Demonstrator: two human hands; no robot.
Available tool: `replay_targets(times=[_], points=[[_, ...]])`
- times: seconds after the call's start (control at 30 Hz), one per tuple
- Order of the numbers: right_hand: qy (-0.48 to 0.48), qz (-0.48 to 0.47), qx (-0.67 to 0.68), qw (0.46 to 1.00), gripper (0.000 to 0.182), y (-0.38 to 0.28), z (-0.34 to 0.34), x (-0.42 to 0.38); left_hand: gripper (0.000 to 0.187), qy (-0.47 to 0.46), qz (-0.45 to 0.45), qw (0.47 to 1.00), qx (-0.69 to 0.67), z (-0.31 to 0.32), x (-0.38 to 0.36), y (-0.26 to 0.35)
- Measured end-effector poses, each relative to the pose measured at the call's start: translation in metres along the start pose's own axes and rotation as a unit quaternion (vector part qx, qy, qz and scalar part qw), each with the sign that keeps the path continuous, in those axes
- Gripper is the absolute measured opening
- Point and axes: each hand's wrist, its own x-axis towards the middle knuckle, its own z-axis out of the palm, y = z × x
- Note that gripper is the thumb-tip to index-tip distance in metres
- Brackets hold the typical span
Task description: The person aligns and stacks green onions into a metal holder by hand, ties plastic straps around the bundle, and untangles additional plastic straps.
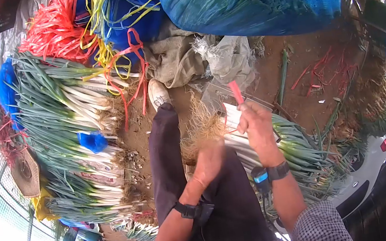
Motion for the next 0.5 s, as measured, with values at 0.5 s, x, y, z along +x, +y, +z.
replay_targets(times=[0.5], points=[[-0.164,-0.029,-0.124,0.978,0.023,0.01,-0.065,0.041,0.032,-0.002,0.074,0.996,0.045,-0.008,0.052,0.05]])
